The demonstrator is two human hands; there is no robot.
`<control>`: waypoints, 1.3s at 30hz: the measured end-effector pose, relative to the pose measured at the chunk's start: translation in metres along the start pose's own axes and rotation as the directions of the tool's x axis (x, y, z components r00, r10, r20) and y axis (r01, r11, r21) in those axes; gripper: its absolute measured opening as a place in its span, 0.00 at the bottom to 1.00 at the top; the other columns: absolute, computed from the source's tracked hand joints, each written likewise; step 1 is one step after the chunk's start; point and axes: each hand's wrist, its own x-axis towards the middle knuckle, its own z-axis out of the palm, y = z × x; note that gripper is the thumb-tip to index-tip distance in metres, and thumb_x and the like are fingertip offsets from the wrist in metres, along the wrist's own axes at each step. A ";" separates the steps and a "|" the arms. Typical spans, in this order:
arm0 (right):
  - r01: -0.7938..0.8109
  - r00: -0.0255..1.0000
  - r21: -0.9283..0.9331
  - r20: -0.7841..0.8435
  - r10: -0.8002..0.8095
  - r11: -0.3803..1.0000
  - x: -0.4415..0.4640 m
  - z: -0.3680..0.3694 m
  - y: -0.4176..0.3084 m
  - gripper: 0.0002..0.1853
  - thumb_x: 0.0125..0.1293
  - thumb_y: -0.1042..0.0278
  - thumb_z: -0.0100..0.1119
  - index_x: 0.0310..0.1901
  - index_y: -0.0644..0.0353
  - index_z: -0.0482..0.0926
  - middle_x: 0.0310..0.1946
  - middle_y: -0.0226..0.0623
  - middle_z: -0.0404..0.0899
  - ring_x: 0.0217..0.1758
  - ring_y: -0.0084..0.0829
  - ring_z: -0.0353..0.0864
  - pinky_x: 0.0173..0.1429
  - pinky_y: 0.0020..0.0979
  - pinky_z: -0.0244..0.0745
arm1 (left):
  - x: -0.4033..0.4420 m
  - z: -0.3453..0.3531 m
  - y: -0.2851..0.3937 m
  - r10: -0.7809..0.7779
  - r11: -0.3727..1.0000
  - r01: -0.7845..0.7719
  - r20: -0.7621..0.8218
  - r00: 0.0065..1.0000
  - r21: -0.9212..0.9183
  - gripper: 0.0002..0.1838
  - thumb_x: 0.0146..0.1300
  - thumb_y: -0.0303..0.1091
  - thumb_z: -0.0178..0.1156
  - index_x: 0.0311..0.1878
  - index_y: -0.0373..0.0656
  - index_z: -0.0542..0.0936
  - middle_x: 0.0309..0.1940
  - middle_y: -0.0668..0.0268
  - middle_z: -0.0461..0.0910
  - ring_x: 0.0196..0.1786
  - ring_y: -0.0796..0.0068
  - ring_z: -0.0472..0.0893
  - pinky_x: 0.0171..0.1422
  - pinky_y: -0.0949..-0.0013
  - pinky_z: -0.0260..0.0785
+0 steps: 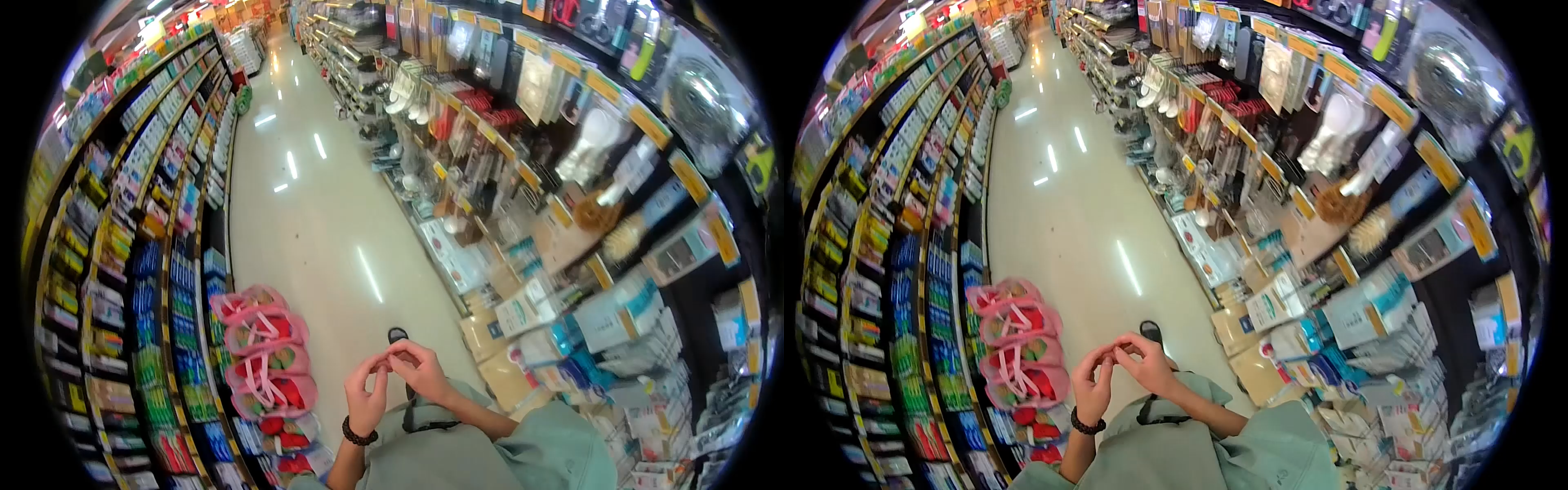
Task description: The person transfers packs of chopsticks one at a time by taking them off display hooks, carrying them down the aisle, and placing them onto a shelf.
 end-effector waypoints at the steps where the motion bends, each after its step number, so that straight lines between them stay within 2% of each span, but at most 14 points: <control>1: 0.018 1.000 0.010 0.004 -0.018 1.000 0.008 0.001 0.003 0.08 0.71 0.74 0.56 0.48 0.65 0.77 0.42 0.32 0.80 0.48 0.21 0.79 0.54 0.25 0.76 | 0.004 -0.001 -0.006 0.002 1.000 -0.002 -0.018 1.000 -0.022 0.15 0.66 0.19 0.55 0.56 0.33 0.78 0.40 0.59 0.85 0.44 0.70 0.84 0.51 0.69 0.75; 2: 0.032 0.999 0.018 0.011 -0.033 0.999 0.016 0.003 0.002 0.08 0.71 0.74 0.56 0.48 0.65 0.77 0.42 0.32 0.80 0.47 0.22 0.79 0.53 0.25 0.77 | 0.010 -0.003 -0.007 0.001 0.999 -0.003 -0.040 0.999 -0.044 0.15 0.66 0.19 0.55 0.55 0.32 0.78 0.40 0.59 0.84 0.44 0.71 0.84 0.51 0.69 0.75; 3: -0.111 0.993 0.071 -0.022 0.113 0.991 0.064 -0.001 0.004 0.07 0.71 0.74 0.56 0.48 0.66 0.77 0.41 0.32 0.80 0.47 0.21 0.79 0.53 0.25 0.76 | 0.060 -0.008 -0.012 -0.146 0.989 0.146 -0.008 0.989 -0.020 0.15 0.66 0.19 0.54 0.56 0.32 0.78 0.40 0.59 0.84 0.44 0.71 0.84 0.51 0.69 0.75; 4: 0.002 1.000 0.008 0.007 -0.002 1.000 0.156 -0.023 -0.018 0.07 0.70 0.75 0.57 0.47 0.66 0.78 0.41 0.32 0.80 0.47 0.21 0.79 0.53 0.25 0.76 | 0.150 -0.002 -0.021 -0.014 0.999 0.013 -0.032 0.999 -0.041 0.16 0.66 0.19 0.54 0.56 0.32 0.77 0.40 0.59 0.84 0.44 0.72 0.84 0.51 0.69 0.75; 6: -0.009 1.000 -0.033 0.023 0.010 0.999 0.208 -0.024 -0.033 0.06 0.69 0.75 0.57 0.45 0.66 0.79 0.41 0.32 0.81 0.47 0.21 0.79 0.52 0.25 0.76 | 0.195 -0.009 -0.018 -0.071 0.996 0.069 -0.035 0.997 -0.064 0.16 0.67 0.19 0.54 0.58 0.32 0.76 0.41 0.59 0.84 0.44 0.72 0.84 0.51 0.69 0.75; 7: 0.063 0.997 -0.084 0.056 -0.058 0.994 0.255 -0.029 -0.050 0.07 0.69 0.76 0.58 0.45 0.67 0.79 0.41 0.32 0.81 0.46 0.22 0.80 0.52 0.26 0.76 | 0.241 -0.016 -0.015 -0.019 0.998 0.017 -0.047 0.999 -0.058 0.16 0.67 0.19 0.54 0.58 0.32 0.76 0.41 0.59 0.84 0.44 0.72 0.83 0.51 0.69 0.75; 11: 0.035 0.980 -0.041 0.195 -0.026 0.999 0.350 -0.042 -0.042 0.08 0.66 0.76 0.60 0.45 0.67 0.81 0.40 0.32 0.82 0.45 0.22 0.80 0.52 0.27 0.76 | 0.315 -0.030 -0.035 -0.087 0.980 0.069 -0.092 0.992 -0.189 0.14 0.70 0.20 0.53 0.57 0.32 0.76 0.39 0.62 0.81 0.43 0.75 0.81 0.52 0.70 0.74; 15: 0.094 0.966 -0.129 0.253 -0.059 0.987 0.433 -0.050 -0.045 0.07 0.65 0.77 0.61 0.44 0.65 0.82 0.37 0.32 0.83 0.43 0.22 0.81 0.51 0.26 0.76 | 0.389 -0.047 -0.063 -0.119 0.981 0.108 -0.060 0.991 -0.162 0.15 0.70 0.20 0.52 0.58 0.31 0.75 0.38 0.61 0.81 0.43 0.75 0.80 0.52 0.71 0.73; 21: 0.112 0.991 -0.246 0.103 -0.089 0.963 0.563 -0.058 -0.015 0.07 0.66 0.73 0.62 0.43 0.66 0.82 0.36 0.32 0.84 0.39 0.22 0.80 0.46 0.27 0.76 | 0.521 -0.068 -0.127 -0.104 0.982 0.103 0.006 0.995 -0.160 0.14 0.70 0.20 0.52 0.57 0.31 0.76 0.39 0.62 0.81 0.44 0.75 0.80 0.53 0.70 0.73; 24: 0.023 0.999 -0.224 0.038 -0.015 0.974 0.638 -0.063 -0.001 0.07 0.66 0.73 0.62 0.43 0.67 0.82 0.36 0.32 0.84 0.39 0.21 0.81 0.46 0.26 0.76 | 0.599 -0.080 -0.164 -0.097 0.980 0.103 0.042 0.994 -0.172 0.14 0.70 0.20 0.52 0.57 0.32 0.76 0.39 0.62 0.81 0.45 0.75 0.80 0.54 0.70 0.73; 27: -0.081 0.997 -0.158 -0.030 0.077 0.984 0.722 -0.061 -0.003 0.08 0.68 0.73 0.60 0.45 0.67 0.81 0.37 0.33 0.84 0.40 0.22 0.81 0.46 0.26 0.77 | 0.686 -0.098 -0.182 -0.121 0.975 0.135 0.088 0.989 -0.178 0.14 0.70 0.21 0.52 0.57 0.33 0.77 0.39 0.63 0.82 0.45 0.75 0.81 0.55 0.70 0.73; 30: -0.093 0.993 0.029 -0.074 0.094 0.995 0.804 -0.062 -0.011 0.08 0.71 0.72 0.57 0.46 0.66 0.80 0.38 0.33 0.83 0.41 0.23 0.81 0.47 0.26 0.76 | 0.780 -0.113 -0.195 -0.056 0.986 0.069 0.089 0.994 -0.153 0.14 0.71 0.23 0.53 0.56 0.33 0.79 0.39 0.63 0.83 0.44 0.75 0.82 0.53 0.70 0.74; 33: -0.066 0.974 0.261 -0.193 0.119 0.963 0.873 -0.068 -0.020 0.08 0.73 0.71 0.53 0.47 0.65 0.79 0.39 0.34 0.82 0.42 0.23 0.81 0.48 0.27 0.76 | 0.862 -0.123 -0.199 -0.034 0.994 0.046 0.117 0.992 -0.102 0.13 0.69 0.23 0.55 0.55 0.34 0.80 0.39 0.61 0.85 0.43 0.72 0.83 0.52 0.69 0.74; 39: 0.055 0.932 0.339 -0.354 0.073 0.939 0.977 -0.103 -0.030 0.06 0.72 0.72 0.54 0.47 0.63 0.77 0.39 0.36 0.81 0.43 0.26 0.81 0.46 0.28 0.75 | 0.991 -0.115 -0.218 0.062 0.990 -0.035 0.209 0.976 -0.134 0.12 0.69 0.21 0.54 0.54 0.33 0.80 0.37 0.61 0.84 0.42 0.74 0.82 0.49 0.70 0.74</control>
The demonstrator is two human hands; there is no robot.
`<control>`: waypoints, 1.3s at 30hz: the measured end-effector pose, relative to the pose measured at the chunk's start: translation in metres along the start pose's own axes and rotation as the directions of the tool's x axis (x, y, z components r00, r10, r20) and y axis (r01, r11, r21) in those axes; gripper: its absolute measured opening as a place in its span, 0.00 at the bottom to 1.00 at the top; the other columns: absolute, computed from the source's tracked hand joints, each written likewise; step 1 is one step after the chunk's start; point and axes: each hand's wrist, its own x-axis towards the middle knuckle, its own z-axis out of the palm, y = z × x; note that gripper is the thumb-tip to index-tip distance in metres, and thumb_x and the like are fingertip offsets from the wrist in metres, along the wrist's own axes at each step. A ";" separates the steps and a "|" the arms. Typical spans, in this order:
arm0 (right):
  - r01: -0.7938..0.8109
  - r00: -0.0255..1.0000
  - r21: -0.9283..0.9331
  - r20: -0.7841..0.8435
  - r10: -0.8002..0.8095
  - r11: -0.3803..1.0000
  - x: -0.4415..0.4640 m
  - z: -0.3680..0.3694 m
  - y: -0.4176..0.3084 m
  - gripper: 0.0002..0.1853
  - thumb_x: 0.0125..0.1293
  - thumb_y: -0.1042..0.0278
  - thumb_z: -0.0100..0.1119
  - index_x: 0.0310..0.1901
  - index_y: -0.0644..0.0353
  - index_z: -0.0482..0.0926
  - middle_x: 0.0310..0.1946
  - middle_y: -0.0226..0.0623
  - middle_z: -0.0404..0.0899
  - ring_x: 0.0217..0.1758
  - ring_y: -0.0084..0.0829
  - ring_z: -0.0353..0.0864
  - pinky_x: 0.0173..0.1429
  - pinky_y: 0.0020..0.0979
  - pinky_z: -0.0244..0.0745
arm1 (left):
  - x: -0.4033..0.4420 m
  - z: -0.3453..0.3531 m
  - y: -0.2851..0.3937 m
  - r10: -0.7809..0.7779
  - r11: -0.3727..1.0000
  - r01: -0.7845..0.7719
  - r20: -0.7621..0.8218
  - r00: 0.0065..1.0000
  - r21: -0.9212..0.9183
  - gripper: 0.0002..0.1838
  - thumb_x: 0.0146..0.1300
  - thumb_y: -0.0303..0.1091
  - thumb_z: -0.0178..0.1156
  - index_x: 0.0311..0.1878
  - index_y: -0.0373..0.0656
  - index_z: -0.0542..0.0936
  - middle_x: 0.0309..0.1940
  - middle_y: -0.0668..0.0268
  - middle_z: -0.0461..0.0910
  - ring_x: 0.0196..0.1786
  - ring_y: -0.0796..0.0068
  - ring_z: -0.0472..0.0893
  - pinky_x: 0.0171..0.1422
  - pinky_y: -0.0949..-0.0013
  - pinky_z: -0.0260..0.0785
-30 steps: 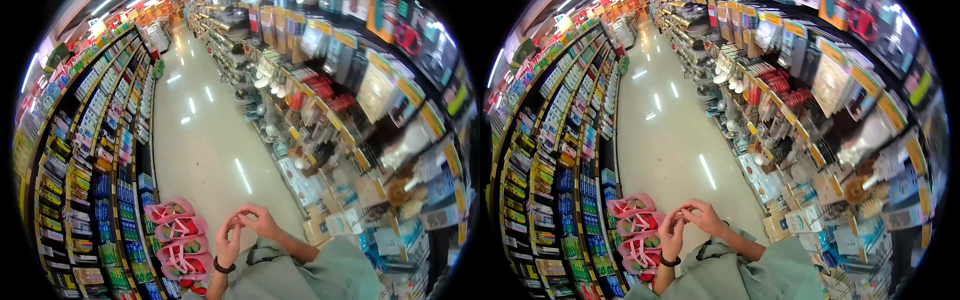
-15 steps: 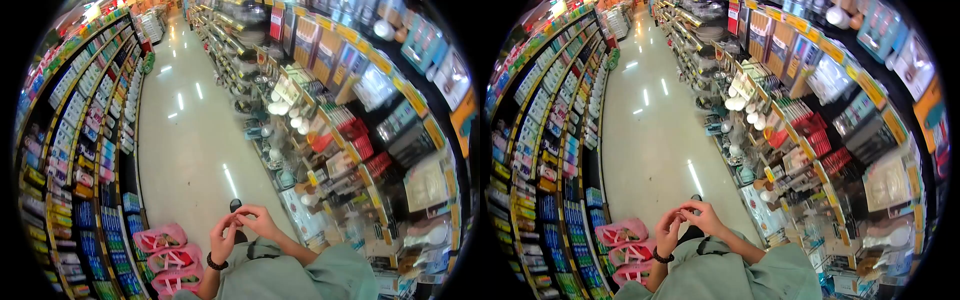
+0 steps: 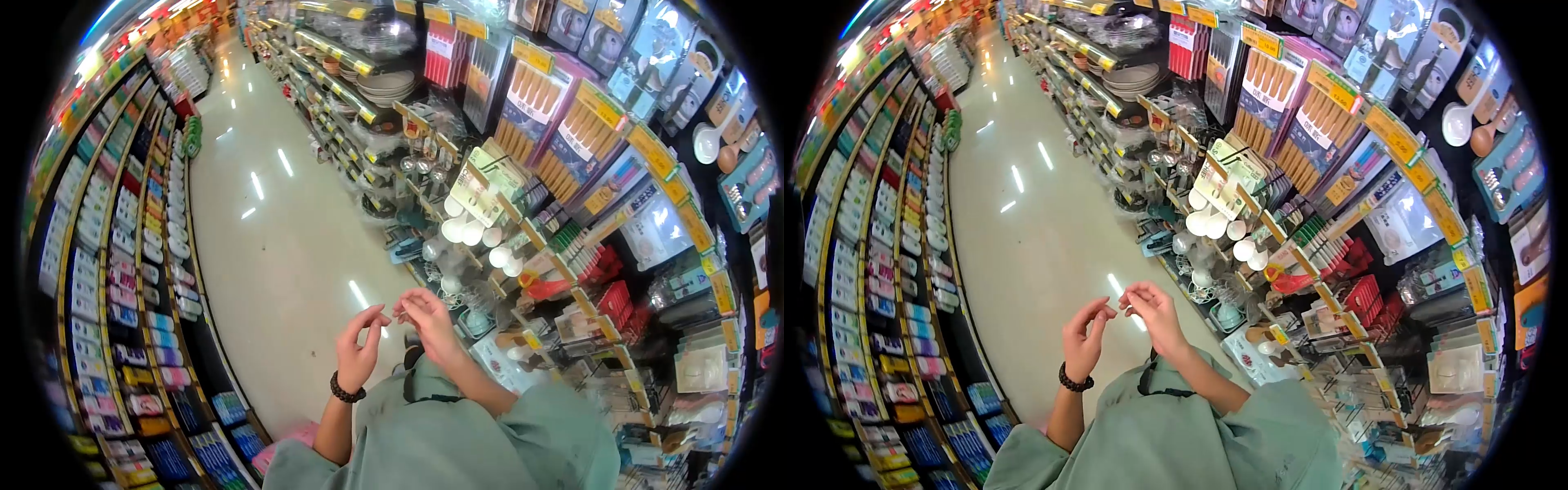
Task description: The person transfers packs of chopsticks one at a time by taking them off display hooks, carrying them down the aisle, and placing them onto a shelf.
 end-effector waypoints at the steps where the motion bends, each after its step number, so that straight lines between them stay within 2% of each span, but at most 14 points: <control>1: 0.004 1.000 0.024 -0.010 -0.004 1.000 0.019 0.001 -0.001 0.06 0.72 0.72 0.54 0.47 0.63 0.76 0.38 0.36 0.81 0.43 0.26 0.81 0.46 0.28 0.75 | 0.019 -0.001 -0.006 -0.014 1.000 0.015 0.027 1.000 -0.014 0.12 0.69 0.21 0.54 0.54 0.33 0.79 0.37 0.62 0.83 0.42 0.74 0.82 0.50 0.70 0.74; 6: 0.079 0.995 0.101 -0.073 -0.072 0.992 0.125 -0.003 -0.003 0.06 0.71 0.73 0.55 0.47 0.61 0.75 0.38 0.32 0.79 0.42 0.23 0.78 0.48 0.24 0.72 | 0.126 0.014 -0.049 0.098 0.995 -0.099 0.199 0.975 -0.004 0.14 0.66 0.18 0.54 0.54 0.33 0.79 0.42 0.59 0.83 0.44 0.71 0.82 0.51 0.69 0.75; 11: 0.244 0.963 -0.022 -0.112 -0.245 0.970 0.259 -0.003 -0.019 0.06 0.72 0.74 0.53 0.47 0.61 0.75 0.38 0.31 0.78 0.37 0.21 0.75 0.38 0.24 0.70 | 0.250 0.016 -0.064 0.175 0.972 -0.211 0.281 0.944 0.103 0.16 0.63 0.18 0.57 0.55 0.37 0.78 0.50 0.57 0.80 0.49 0.66 0.82 0.51 0.68 0.75; 14: 0.333 0.931 -0.053 -0.139 -0.337 0.941 0.323 0.014 -0.053 0.08 0.73 0.76 0.50 0.52 0.62 0.72 0.42 0.32 0.77 0.46 0.20 0.76 0.51 0.24 0.72 | 0.327 0.021 -0.079 0.223 0.966 -0.252 0.291 0.930 0.065 0.17 0.63 0.18 0.57 0.56 0.38 0.77 0.50 0.57 0.81 0.50 0.65 0.81 0.51 0.67 0.75; 18: 0.548 0.751 -0.314 -0.223 -0.621 0.775 0.394 0.020 -0.087 0.14 0.73 0.78 0.48 0.58 0.63 0.67 0.50 0.38 0.76 0.55 0.27 0.75 0.59 0.28 0.72 | 0.432 0.045 -0.085 0.308 0.949 -0.314 0.300 0.903 -0.029 0.17 0.65 0.19 0.56 0.57 0.36 0.76 0.48 0.55 0.81 0.49 0.64 0.82 0.49 0.67 0.74; 20: 0.601 0.627 -0.442 -0.255 -0.736 0.666 0.426 0.011 -0.099 0.17 0.72 0.79 0.48 0.61 0.64 0.66 0.54 0.41 0.75 0.60 0.30 0.74 0.63 0.30 0.70 | 0.476 0.061 -0.091 0.274 0.960 -0.245 0.268 0.924 -0.136 0.17 0.65 0.20 0.56 0.57 0.36 0.75 0.46 0.56 0.82 0.46 0.66 0.82 0.49 0.68 0.74; 21: 0.620 0.620 -0.389 -0.289 -0.729 0.681 0.441 0.004 -0.108 0.18 0.72 0.80 0.48 0.62 0.64 0.65 0.58 0.44 0.74 0.65 0.34 0.72 0.67 0.32 0.69 | 0.499 0.075 -0.090 0.258 0.957 -0.211 0.252 0.933 -0.201 0.17 0.66 0.20 0.55 0.58 0.36 0.75 0.45 0.56 0.82 0.45 0.67 0.82 0.49 0.68 0.74; 26: 0.542 0.541 -0.466 -0.443 -0.715 0.699 0.486 -0.015 -0.144 0.18 0.72 0.78 0.50 0.61 0.65 0.66 0.59 0.44 0.74 0.65 0.31 0.73 0.66 0.31 0.69 | 0.607 0.109 -0.129 0.266 0.930 -0.134 0.371 0.890 -0.344 0.20 0.67 0.21 0.56 0.62 0.34 0.71 0.51 0.58 0.80 0.50 0.72 0.79 0.56 0.70 0.71; 28: 0.548 0.467 -0.515 -0.467 -0.751 0.660 0.505 -0.019 -0.162 0.17 0.72 0.78 0.50 0.61 0.65 0.66 0.59 0.43 0.74 0.64 0.31 0.73 0.66 0.31 0.69 | 0.646 0.131 -0.138 0.299 0.925 -0.187 0.330 0.896 -0.331 0.23 0.66 0.23 0.57 0.64 0.34 0.70 0.56 0.55 0.77 0.55 0.69 0.77 0.60 0.68 0.70; 29: 0.511 0.435 -0.562 -0.483 -0.760 0.650 0.515 -0.020 -0.167 0.20 0.71 0.77 0.52 0.63 0.64 0.65 0.59 0.43 0.74 0.63 0.32 0.73 0.65 0.30 0.69 | 0.662 0.137 -0.145 0.303 0.945 -0.231 0.349 0.887 -0.233 0.27 0.66 0.27 0.59 0.68 0.33 0.66 0.62 0.50 0.72 0.62 0.62 0.73 0.66 0.65 0.65; 30: 0.484 0.393 -0.606 -0.494 -0.775 0.632 0.529 -0.023 -0.179 0.21 0.70 0.77 0.53 0.63 0.63 0.65 0.59 0.44 0.74 0.64 0.32 0.73 0.65 0.30 0.69 | 0.686 0.152 -0.151 0.345 0.928 -0.263 0.347 0.872 -0.263 0.31 0.65 0.29 0.60 0.69 0.31 0.63 0.65 0.47 0.69 0.66 0.56 0.69 0.72 0.62 0.58; 32: 0.416 0.321 -0.676 -0.516 -0.794 0.608 0.559 -0.048 -0.177 0.24 0.69 0.76 0.55 0.65 0.63 0.63 0.59 0.44 0.74 0.64 0.34 0.73 0.65 0.31 0.69 | 0.706 0.167 -0.163 0.291 0.944 -0.197 0.389 0.874 -0.264 0.32 0.65 0.29 0.59 0.70 0.30 0.62 0.67 0.45 0.67 0.68 0.54 0.68 0.74 0.60 0.55; 36: 0.294 0.289 -0.747 -0.526 -0.800 0.596 0.597 -0.075 -0.190 0.34 0.66 0.72 0.59 0.70 0.65 0.56 0.61 0.51 0.72 0.65 0.36 0.73 0.63 0.33 0.71 | 0.738 0.191 -0.169 0.301 0.934 -0.183 0.402 0.865 -0.306 0.32 0.64 0.29 0.60 0.70 0.31 0.62 0.66 0.45 0.69 0.68 0.54 0.69 0.74 0.60 0.57; 39: 0.225 0.243 -0.801 -0.506 -0.828 0.555 0.603 -0.077 -0.190 0.27 0.65 0.70 0.61 0.64 0.70 0.66 0.53 0.50 0.79 0.55 0.38 0.80 0.56 0.33 0.75 | 0.742 0.190 -0.161 0.337 0.914 -0.200 0.383 0.860 -0.354 0.30 0.63 0.29 0.62 0.67 0.32 0.66 0.58 0.49 0.74 0.64 0.56 0.72 0.71 0.60 0.60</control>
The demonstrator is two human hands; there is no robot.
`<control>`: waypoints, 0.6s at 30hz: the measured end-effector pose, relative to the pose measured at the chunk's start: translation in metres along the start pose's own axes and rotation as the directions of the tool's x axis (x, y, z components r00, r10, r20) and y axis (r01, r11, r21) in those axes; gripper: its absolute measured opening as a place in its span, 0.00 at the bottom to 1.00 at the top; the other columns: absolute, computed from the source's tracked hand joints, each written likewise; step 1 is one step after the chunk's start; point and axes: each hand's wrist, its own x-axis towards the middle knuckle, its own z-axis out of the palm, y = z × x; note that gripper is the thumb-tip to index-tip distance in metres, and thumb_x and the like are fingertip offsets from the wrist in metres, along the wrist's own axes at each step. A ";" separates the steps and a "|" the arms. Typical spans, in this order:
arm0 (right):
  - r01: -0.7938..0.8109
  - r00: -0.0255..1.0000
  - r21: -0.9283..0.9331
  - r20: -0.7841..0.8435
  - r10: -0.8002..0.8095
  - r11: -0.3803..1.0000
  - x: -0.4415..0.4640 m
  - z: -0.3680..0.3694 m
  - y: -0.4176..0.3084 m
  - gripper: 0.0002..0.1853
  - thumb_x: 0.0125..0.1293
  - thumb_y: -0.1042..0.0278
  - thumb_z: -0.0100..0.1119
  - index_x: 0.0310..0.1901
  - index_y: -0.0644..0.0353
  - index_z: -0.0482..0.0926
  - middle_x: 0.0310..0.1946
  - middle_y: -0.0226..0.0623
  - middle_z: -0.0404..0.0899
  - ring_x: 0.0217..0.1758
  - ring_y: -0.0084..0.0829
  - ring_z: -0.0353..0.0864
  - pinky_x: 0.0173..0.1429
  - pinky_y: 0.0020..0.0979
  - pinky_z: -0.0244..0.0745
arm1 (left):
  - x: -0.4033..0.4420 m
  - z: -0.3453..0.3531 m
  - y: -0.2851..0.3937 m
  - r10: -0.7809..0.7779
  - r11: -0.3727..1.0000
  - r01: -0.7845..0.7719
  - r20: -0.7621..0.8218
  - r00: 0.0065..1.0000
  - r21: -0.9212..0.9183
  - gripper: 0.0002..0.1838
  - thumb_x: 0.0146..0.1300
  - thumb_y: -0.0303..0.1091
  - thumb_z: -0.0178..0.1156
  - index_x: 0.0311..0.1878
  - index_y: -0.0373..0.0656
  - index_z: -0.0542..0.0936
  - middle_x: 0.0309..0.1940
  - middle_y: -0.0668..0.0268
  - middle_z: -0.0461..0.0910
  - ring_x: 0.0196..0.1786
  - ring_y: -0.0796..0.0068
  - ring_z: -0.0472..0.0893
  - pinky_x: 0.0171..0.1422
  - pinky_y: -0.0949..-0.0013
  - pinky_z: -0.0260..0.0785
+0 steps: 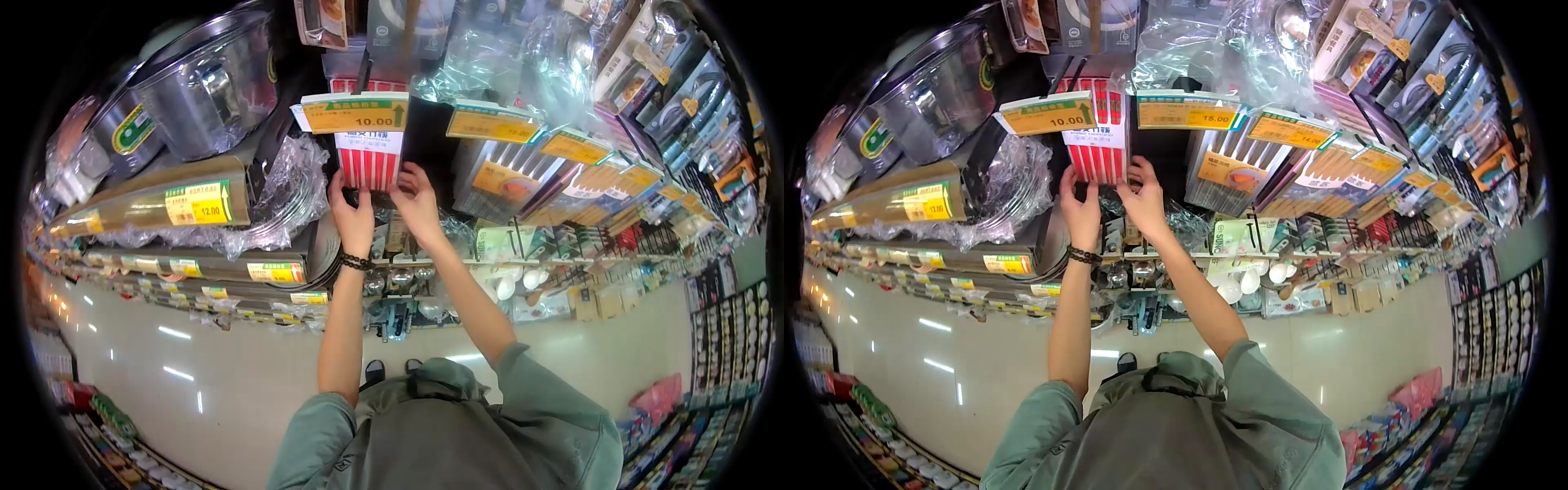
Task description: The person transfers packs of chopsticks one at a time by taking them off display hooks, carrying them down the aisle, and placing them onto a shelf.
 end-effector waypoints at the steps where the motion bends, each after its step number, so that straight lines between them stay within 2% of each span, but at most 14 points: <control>1: -0.006 1.000 -0.055 -0.005 0.006 0.998 -0.005 -0.001 -0.003 0.25 0.65 0.70 0.62 0.62 0.70 0.69 0.50 0.49 0.81 0.53 0.38 0.82 0.54 0.33 0.76 | -0.007 -0.002 0.006 -0.052 0.999 0.052 0.017 0.999 -0.011 0.29 0.63 0.29 0.63 0.66 0.31 0.67 0.56 0.52 0.75 0.62 0.59 0.73 0.71 0.60 0.60; 2: -0.012 1.000 -0.129 -0.005 0.012 0.992 -0.011 -0.005 -0.008 0.20 0.65 0.70 0.63 0.56 0.70 0.75 0.43 0.45 0.84 0.46 0.32 0.83 0.51 0.31 0.77 | -0.013 -0.006 0.013 -0.103 0.994 0.104 0.034 0.994 -0.019 0.29 0.63 0.29 0.64 0.66 0.31 0.67 0.53 0.54 0.76 0.61 0.62 0.74 0.70 0.61 0.60; 3: 0.007 1.000 -0.128 -0.008 -0.008 0.992 -0.017 -0.007 -0.018 0.19 0.65 0.70 0.63 0.55 0.70 0.75 0.42 0.44 0.84 0.46 0.30 0.83 0.51 0.30 0.77 | -0.018 -0.011 0.019 -0.153 0.988 0.154 0.047 0.987 -0.026 0.29 0.63 0.29 0.64 0.65 0.30 0.68 0.51 0.56 0.76 0.59 0.65 0.74 0.70 0.62 0.61; 4: 0.029 1.000 -0.125 -0.008 -0.030 0.992 -0.022 -0.008 -0.026 0.19 0.66 0.70 0.63 0.55 0.69 0.74 0.42 0.43 0.84 0.45 0.27 0.82 0.50 0.29 0.77 | -0.022 -0.015 0.021 -0.096 0.992 0.090 0.072 0.993 0.087 0.25 0.65 0.28 0.62 0.64 0.31 0.69 0.47 0.57 0.75 0.52 0.66 0.78 0.63 0.62 0.67; 5: 0.044 0.999 -0.121 -0.006 -0.045 0.992 -0.030 -0.009 -0.031 0.18 0.66 0.70 0.63 0.55 0.69 0.74 0.41 0.41 0.84 0.45 0.24 0.81 0.50 0.29 0.77 | -0.029 -0.021 0.020 -0.105 0.993 0.110 0.110 0.988 -0.036 0.24 0.67 0.28 0.61 0.63 0.32 0.70 0.45 0.58 0.75 0.50 0.68 0.78 0.62 0.64 0.68; 6: -0.071 0.997 0.054 0.028 0.069 0.996 -0.038 -0.012 -0.033 0.16 0.68 0.71 0.61 0.53 0.69 0.75 0.43 0.38 0.84 0.45 0.19 0.78 0.48 0.26 0.76 | -0.035 -0.027 0.020 -0.110 0.979 0.133 0.147 0.983 -0.157 0.22 0.68 0.27 0.60 0.63 0.32 0.70 0.44 0.59 0.76 0.49 0.71 0.79 0.60 0.66 0.69; 7: -0.070 0.997 0.075 0.033 0.068 0.995 -0.047 -0.014 -0.039 0.15 0.69 0.71 0.60 0.54 0.69 0.74 0.44 0.38 0.83 0.45 0.19 0.79 0.49 0.25 0.76 | -0.040 -0.033 0.026 -0.109 0.948 0.158 0.184 0.977 -0.275 0.20 0.69 0.27 0.59 0.62 0.32 0.71 0.43 0.60 0.76 0.48 0.73 0.79 0.58 0.68 0.70; 8: -0.071 0.997 0.097 0.043 0.067 0.993 -0.056 -0.016 -0.047 0.15 0.70 0.72 0.59 0.54 0.69 0.74 0.45 0.37 0.83 0.46 0.19 0.79 0.50 0.25 0.76 | -0.044 -0.042 0.033 -0.082 0.956 0.136 0.212 0.974 -0.258 0.16 0.73 0.27 0.55 0.60 0.30 0.72 0.44 0.61 0.79 0.48 0.79 0.79 0.56 0.73 0.71; 9: -0.071 0.996 0.124 0.053 0.065 0.990 -0.066 -0.016 -0.058 0.14 0.70 0.73 0.59 0.54 0.69 0.74 0.45 0.37 0.83 0.46 0.18 0.79 0.50 0.24 0.75 | -0.048 -0.050 0.046 -0.132 0.932 0.204 0.245 0.961 -0.300 0.16 0.73 0.27 0.55 0.60 0.30 0.72 0.46 0.60 0.80 0.49 0.79 0.79 0.56 0.74 0.71; 10: -0.186 0.980 0.188 0.106 0.168 0.964 -0.075 -0.016 -0.076 0.15 0.71 0.74 0.58 0.56 0.69 0.73 0.47 0.36 0.83 0.48 0.18 0.79 0.53 0.24 0.74 | -0.051 -0.059 0.061 -0.175 0.904 0.266 0.279 0.944 -0.335 0.16 0.73 0.27 0.55 0.60 0.30 0.72 0.48 0.59 0.80 0.50 0.79 0.79 0.56 0.74 0.71; 11: -0.191 0.979 0.194 0.102 0.174 0.962 -0.083 -0.014 -0.080 0.15 0.71 0.74 0.58 0.56 0.69 0.73 0.47 0.36 0.83 0.48 0.18 0.79 0.54 0.24 0.74 | -0.054 -0.066 0.068 -0.210 0.873 0.322 0.312 0.926 -0.367 0.16 0.73 0.27 0.54 0.60 0.29 0.71 0.49 0.58 0.81 0.51 0.78 0.79 0.56 0.74 0.71; 12: -0.192 0.980 0.202 0.098 0.175 0.960 -0.090 -0.013 -0.084 0.15 0.71 0.75 0.57 0.56 0.68 0.73 0.47 0.36 0.83 0.48 0.18 0.79 0.54 0.24 0.74 | -0.058 -0.073 0.071 -0.209 0.863 0.337 0.340 0.917 -0.377 0.15 0.74 0.26 0.53 0.59 0.29 0.70 0.53 0.56 0.81 0.53 0.79 0.79 0.56 0.75 0.71; 18: -0.235 0.970 0.276 0.124 0.208 0.932 -0.139 -0.020 -0.116 0.18 0.69 0.78 0.58 0.59 0.69 0.72 0.51 0.37 0.81 0.53 0.21 0.78 0.57 0.26 0.74 | -0.091 -0.109 0.122 -0.206 0.878 0.328 0.342 0.917 -0.349 0.13 0.73 0.25 0.53 0.58 0.31 0.70 0.50 0.58 0.82 0.49 0.81 0.80 0.53 0.77 0.71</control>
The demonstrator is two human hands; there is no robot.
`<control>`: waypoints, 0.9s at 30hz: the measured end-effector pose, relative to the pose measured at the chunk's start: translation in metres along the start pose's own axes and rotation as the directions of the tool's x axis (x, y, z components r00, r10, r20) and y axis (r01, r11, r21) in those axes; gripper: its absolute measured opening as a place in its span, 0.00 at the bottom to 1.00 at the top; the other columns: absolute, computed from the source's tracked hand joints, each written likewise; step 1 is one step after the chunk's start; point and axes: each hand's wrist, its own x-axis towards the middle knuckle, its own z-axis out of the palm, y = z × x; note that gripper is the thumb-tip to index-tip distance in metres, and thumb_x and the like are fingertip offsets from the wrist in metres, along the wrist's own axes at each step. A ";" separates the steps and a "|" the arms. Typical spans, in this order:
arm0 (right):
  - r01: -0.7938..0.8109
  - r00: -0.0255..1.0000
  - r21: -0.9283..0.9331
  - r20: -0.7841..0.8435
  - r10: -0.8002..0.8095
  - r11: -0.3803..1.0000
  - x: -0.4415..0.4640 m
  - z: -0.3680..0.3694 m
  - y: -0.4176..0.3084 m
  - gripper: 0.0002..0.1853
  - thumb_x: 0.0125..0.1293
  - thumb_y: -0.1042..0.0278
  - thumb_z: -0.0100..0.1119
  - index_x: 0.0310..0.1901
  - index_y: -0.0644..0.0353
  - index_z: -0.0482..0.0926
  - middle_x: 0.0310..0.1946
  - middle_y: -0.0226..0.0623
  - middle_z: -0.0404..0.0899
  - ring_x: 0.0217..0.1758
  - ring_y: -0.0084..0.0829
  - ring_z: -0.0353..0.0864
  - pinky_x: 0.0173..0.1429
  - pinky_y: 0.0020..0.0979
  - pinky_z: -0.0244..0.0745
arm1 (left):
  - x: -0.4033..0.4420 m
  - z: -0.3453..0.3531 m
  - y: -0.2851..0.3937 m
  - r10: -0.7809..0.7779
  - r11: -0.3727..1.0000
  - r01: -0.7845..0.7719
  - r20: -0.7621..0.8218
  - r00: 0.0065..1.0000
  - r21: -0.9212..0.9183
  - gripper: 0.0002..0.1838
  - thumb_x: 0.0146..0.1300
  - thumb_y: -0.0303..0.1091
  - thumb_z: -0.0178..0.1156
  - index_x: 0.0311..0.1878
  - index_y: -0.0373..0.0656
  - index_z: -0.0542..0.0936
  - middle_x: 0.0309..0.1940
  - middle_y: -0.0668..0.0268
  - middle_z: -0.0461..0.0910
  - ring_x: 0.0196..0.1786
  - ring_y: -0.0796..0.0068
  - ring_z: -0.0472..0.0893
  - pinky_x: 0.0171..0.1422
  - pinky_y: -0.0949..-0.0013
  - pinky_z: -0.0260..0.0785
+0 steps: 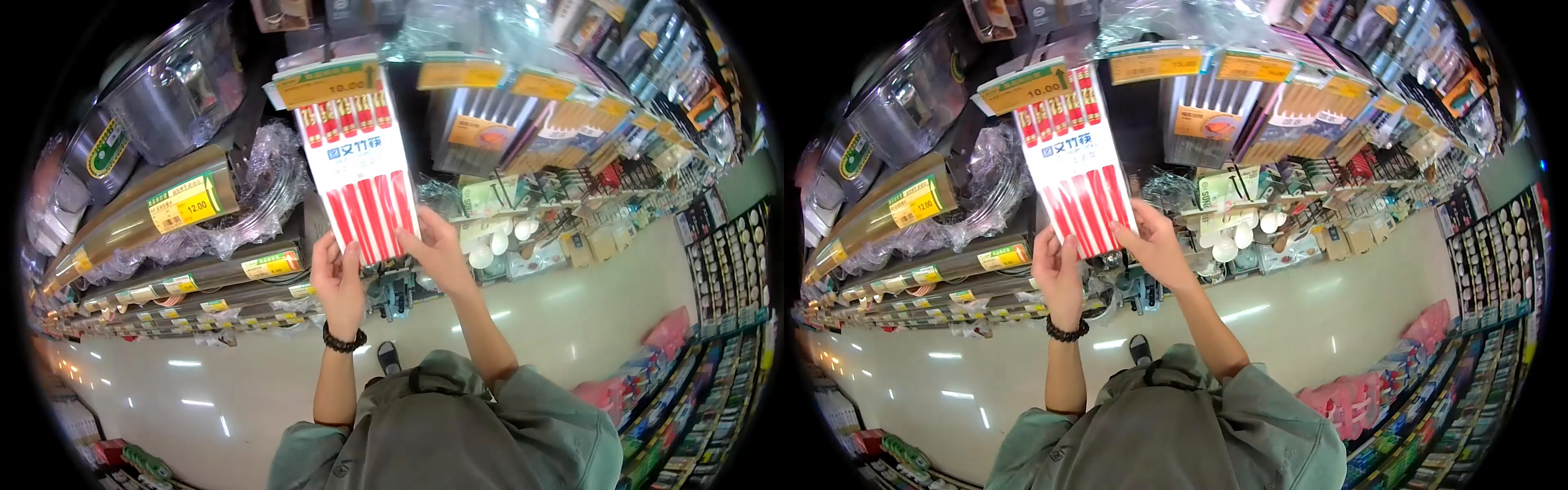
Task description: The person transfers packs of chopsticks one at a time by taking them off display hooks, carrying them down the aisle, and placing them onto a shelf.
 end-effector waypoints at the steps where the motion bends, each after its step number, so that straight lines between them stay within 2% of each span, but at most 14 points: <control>1: 0.015 1.000 0.018 0.008 -0.015 1.000 -0.010 0.000 -0.003 0.17 0.69 0.77 0.58 0.58 0.69 0.73 0.50 0.35 0.81 0.52 0.19 0.78 0.55 0.25 0.74 | -0.012 0.000 0.007 -0.004 1.000 0.004 -0.005 1.000 0.018 0.13 0.73 0.25 0.53 0.57 0.31 0.70 0.49 0.58 0.83 0.48 0.82 0.80 0.52 0.77 0.72; 3: 0.048 0.998 0.048 0.024 -0.049 0.998 -0.028 0.000 -0.007 0.16 0.69 0.75 0.60 0.57 0.67 0.74 0.47 0.31 0.82 0.48 0.16 0.77 0.53 0.22 0.74 | -0.032 -0.002 0.017 0.024 0.998 -0.023 -0.015 1.000 0.053 0.13 0.72 0.25 0.55 0.56 0.32 0.70 0.47 0.59 0.83 0.45 0.82 0.80 0.48 0.78 0.71; 6: 0.079 0.994 0.111 0.070 -0.087 0.991 -0.060 0.003 -0.021 0.17 0.69 0.75 0.59 0.58 0.68 0.73 0.49 0.31 0.80 0.49 0.16 0.77 0.54 0.24 0.75 | -0.064 0.001 0.032 0.046 0.999 -0.045 -0.046 0.998 0.026 0.13 0.72 0.26 0.56 0.56 0.32 0.71 0.44 0.60 0.83 0.45 0.83 0.79 0.50 0.78 0.70; 8: 0.112 0.988 0.115 0.096 -0.123 0.987 -0.079 0.001 -0.031 0.18 0.70 0.75 0.59 0.59 0.69 0.73 0.50 0.33 0.80 0.51 0.17 0.77 0.55 0.24 0.75 | -0.086 0.007 0.048 0.068 0.995 -0.064 -0.049 0.997 0.075 0.13 0.72 0.26 0.56 0.56 0.32 0.71 0.44 0.60 0.83 0.46 0.82 0.79 0.51 0.78 0.70; 10: 0.124 0.983 0.161 0.113 -0.143 0.979 -0.099 -0.001 -0.033 0.18 0.69 0.74 0.59 0.59 0.67 0.73 0.47 0.30 0.79 0.49 0.17 0.76 0.54 0.24 0.75 | -0.105 0.012 0.059 0.082 0.994 -0.078 -0.058 0.995 0.079 0.13 0.72 0.26 0.56 0.55 0.32 0.71 0.45 0.60 0.83 0.46 0.81 0.80 0.51 0.77 0.71; 14: 0.124 0.982 0.174 0.122 -0.146 0.977 -0.147 -0.012 -0.036 0.17 0.69 0.73 0.59 0.58 0.66 0.73 0.45 0.31 0.78 0.49 0.17 0.75 0.52 0.25 0.74 | -0.150 0.013 0.072 0.054 0.994 -0.054 0.003 0.999 0.099 0.12 0.72 0.26 0.56 0.55 0.32 0.71 0.46 0.59 0.83 0.47 0.79 0.80 0.52 0.75 0.71; 16: 0.113 0.983 0.201 0.120 -0.139 0.973 -0.179 -0.024 -0.034 0.17 0.69 0.72 0.60 0.57 0.66 0.73 0.44 0.29 0.79 0.47 0.16 0.76 0.51 0.24 0.74 | -0.178 0.016 0.073 -0.018 0.997 0.014 0.048 0.999 0.078 0.12 0.71 0.24 0.55 0.55 0.32 0.71 0.48 0.59 0.83 0.50 0.78 0.80 0.55 0.74 0.70; 17: 0.053 0.988 0.189 0.131 -0.078 0.981 -0.197 -0.034 -0.029 0.18 0.69 0.71 0.61 0.57 0.66 0.73 0.43 0.29 0.80 0.46 0.16 0.76 0.51 0.25 0.74 | -0.194 0.016 0.068 -0.056 0.996 0.051 0.063 0.996 0.075 0.13 0.71 0.23 0.56 0.55 0.31 0.71 0.48 0.58 0.82 0.51 0.77 0.80 0.57 0.73 0.70; 20: -0.044 0.997 0.208 0.076 0.029 0.977 -0.261 -0.063 -0.017 0.20 0.69 0.73 0.61 0.61 0.65 0.71 0.51 0.31 0.78 0.54 0.19 0.75 0.60 0.27 0.71 | -0.240 0.025 0.054 -0.212 0.977 0.209 0.156 0.965 0.035 0.17 0.68 0.20 0.57 0.59 0.30 0.70 0.51 0.58 0.82 0.53 0.75 0.80 0.60 0.71 0.70; 21: -0.054 0.998 0.228 0.039 0.047 0.972 -0.284 -0.072 -0.010 0.21 0.69 0.74 0.61 0.62 0.65 0.70 0.52 0.32 0.78 0.55 0.20 0.75 0.61 0.28 0.71 | -0.255 0.037 0.054 -0.283 0.955 0.293 0.170 0.944 -0.037 0.22 0.66 0.18 0.58 0.62 0.29 0.69 0.52 0.57 0.81 0.54 0.73 0.80 0.61 0.70 0.70; 22: -0.061 0.998 0.250 0.004 0.062 0.966 -0.304 -0.082 -0.002 0.22 0.69 0.74 0.61 0.63 0.65 0.70 0.53 0.33 0.78 0.56 0.20 0.75 0.63 0.28 0.70 | -0.267 0.039 0.044 -0.332 0.935 0.352 0.242 0.912 -0.042 0.23 0.65 0.18 0.58 0.63 0.29 0.69 0.53 0.57 0.81 0.54 0.73 0.80 0.61 0.70 0.70; 24: -0.010 0.991 0.258 -0.129 0.044 0.966 -0.343 -0.098 0.008 0.23 0.69 0.72 0.62 0.63 0.65 0.70 0.51 0.32 0.79 0.54 0.19 0.76 0.59 0.26 0.72 | -0.290 0.050 0.029 -0.449 0.873 0.487 0.338 0.827 -0.032 0.22 0.64 0.18 0.59 0.62 0.30 0.70 0.53 0.58 0.81 0.54 0.74 0.80 0.61 0.70 0.69; 27: 0.028 0.959 0.261 -0.279 0.047 0.965 -0.392 -0.125 0.005 0.23 0.69 0.72 0.62 0.63 0.66 0.70 0.51 0.32 0.78 0.53 0.19 0.76 0.57 0.25 0.73 | -0.313 0.087 0.019 -0.516 0.810 0.586 0.467 0.718 -0.007 0.20 0.64 0.19 0.60 0.59 0.32 0.72 0.53 0.59 0.81 0.54 0.76 0.80 0.61 0.70 0.69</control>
